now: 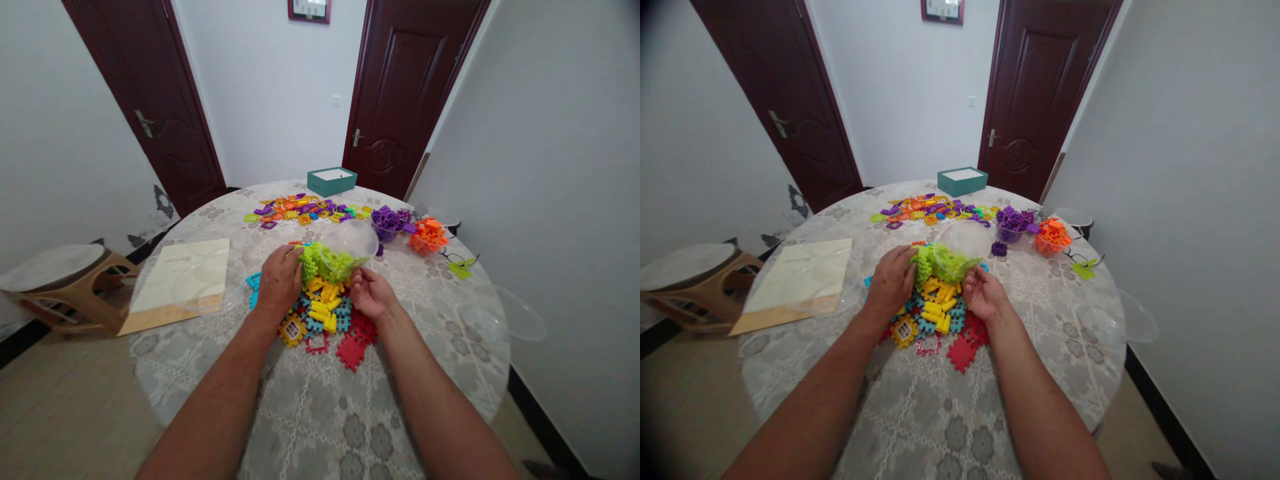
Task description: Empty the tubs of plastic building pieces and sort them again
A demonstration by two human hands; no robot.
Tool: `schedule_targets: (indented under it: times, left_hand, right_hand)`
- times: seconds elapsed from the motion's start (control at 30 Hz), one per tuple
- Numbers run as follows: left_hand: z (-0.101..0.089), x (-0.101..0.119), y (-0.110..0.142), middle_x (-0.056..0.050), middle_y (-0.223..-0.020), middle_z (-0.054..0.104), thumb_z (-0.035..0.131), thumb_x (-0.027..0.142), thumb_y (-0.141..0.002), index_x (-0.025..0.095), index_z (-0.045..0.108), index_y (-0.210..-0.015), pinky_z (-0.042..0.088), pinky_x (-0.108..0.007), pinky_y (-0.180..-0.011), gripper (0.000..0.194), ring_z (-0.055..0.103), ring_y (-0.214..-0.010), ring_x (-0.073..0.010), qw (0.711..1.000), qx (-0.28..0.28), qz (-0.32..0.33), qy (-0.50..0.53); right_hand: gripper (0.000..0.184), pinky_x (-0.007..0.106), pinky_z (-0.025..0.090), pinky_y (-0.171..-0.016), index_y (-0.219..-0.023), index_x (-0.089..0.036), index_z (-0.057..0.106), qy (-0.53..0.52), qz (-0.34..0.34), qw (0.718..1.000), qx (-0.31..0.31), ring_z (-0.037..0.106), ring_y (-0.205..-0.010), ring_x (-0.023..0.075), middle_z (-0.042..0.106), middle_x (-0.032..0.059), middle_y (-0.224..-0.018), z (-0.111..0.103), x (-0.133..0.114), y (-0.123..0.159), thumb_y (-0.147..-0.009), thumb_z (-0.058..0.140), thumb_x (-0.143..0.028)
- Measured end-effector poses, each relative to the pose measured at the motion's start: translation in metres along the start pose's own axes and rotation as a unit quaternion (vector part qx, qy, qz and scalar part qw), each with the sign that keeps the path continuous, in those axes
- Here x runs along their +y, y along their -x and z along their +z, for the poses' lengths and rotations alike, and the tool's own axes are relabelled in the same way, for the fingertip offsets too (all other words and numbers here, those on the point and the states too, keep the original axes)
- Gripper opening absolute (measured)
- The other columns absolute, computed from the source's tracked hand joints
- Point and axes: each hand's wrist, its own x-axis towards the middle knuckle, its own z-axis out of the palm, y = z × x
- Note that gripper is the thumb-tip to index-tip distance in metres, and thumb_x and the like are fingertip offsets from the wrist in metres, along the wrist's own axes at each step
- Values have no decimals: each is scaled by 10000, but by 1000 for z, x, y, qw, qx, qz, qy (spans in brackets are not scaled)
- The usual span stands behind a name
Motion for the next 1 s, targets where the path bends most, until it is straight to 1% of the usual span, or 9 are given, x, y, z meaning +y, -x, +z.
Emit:
schedule_targets:
  times: [0.17, 0.33, 0.43, 0.57, 0.73, 0.8, 0.87, 0.93, 1.0]
  left_hand:
    - [-2, 3, -2, -155, -1270, 712, 493, 315, -1023, 205, 699, -1239, 422, -554, -1162, 318, 606, -1289, -324, 999, -32, 18, -23]
    - [-7, 16, -1, -173, -1359, 677, 622, 409, -970, 216, 683, -1243, 364, -608, -1167, 340, 587, -1313, -368, 994, -75, 48, -64]
    - [-8, 17, -1, -170, -1374, 669, 612, 424, -978, 217, 678, -1214, 343, -615, -1172, 321, 597, -1301, -359, 992, -90, 61, -70]
    - [-3, 8, -3, -173, -1336, 684, 571, 430, -995, 217, 665, -1181, 361, -631, -1149, 298, 600, -1298, -370, 990, -87, 71, -82]
    - [3, 3, -9, -175, -1322, 678, 547, 372, -986, 223, 664, -1179, 391, -636, -1148, 270, 597, -1299, -377, 997, -21, 63, -47]
    - [-2, 10, -11, -152, -1311, 683, 527, 373, -999, 236, 666, -1202, 408, -594, -1168, 281, 600, -1305, -354, 999, 12, 47, -2]
    - [-9, 18, -10, -121, -1278, 704, 491, 408, -1026, 251, 675, -1218, 452, -550, -1148, 309, 624, -1273, -333, 998, 39, -4, 41]
    - [-16, 25, -9, -87, -1228, 730, 439, 462, -1055, 268, 683, -1236, 529, -513, -1057, 360, 686, -1158, -309, 990, 46, -84, 104]
    - [-19, 27, -7, -71, -1203, 744, 383, 525, -1069, 275, 669, -1287, 594, -478, -932, 438, 729, -1032, -285, 968, 26, -141, 204]
  right_hand:
    - [176, 131, 552, -559, -875, -196, 605, -38, 1, 999, 13, 658, -554, 63, 676, -48, -649, 0, -6, 3, -1029, 522, -179]
    - [180, 147, 554, -544, -868, -197, 606, -50, -35, 998, 16, 646, -547, 76, 663, -47, -646, 2, -9, 5, -1029, 526, -184]
    - [199, 151, 546, -517, -861, -200, 593, -50, -69, 996, 38, 633, -517, 78, 657, -48, -633, 7, -8, 6, -1045, 520, -217]
    - [274, 177, 520, -460, -878, -198, 590, -36, -100, 991, 81, 626, -473, 100, 660, -37, -609, 22, -2, 8, -1091, 451, -300]
    - [259, 216, 537, -481, -959, -195, 600, 45, -150, 986, 63, 643, -488, 130, 680, -22, -625, 36, 2, 9, -1065, 507, -412]
    - [261, 238, 553, -500, -1014, -212, 586, 116, -203, 971, 42, 650, -501, 140, 688, -28, -648, 40, 2, 13, -1037, 544, -468]
    - [303, 244, 558, -519, -1048, -228, 575, 208, -255, 944, 22, 650, -514, 137, 693, -34, -683, 46, 3, 20, -1006, 579, -529]
    - [323, 233, 555, -549, -1056, -234, 582, 309, -293, 905, 10, 660, -556, 127, 693, -33, -729, 53, 3, 31, -1000, 580, -553]
    - [296, 229, 552, -602, -1071, -238, 595, 408, -324, 853, 6, 682, -641, 126, 704, -17, -802, 61, 3, 45, -1034, 530, -524]
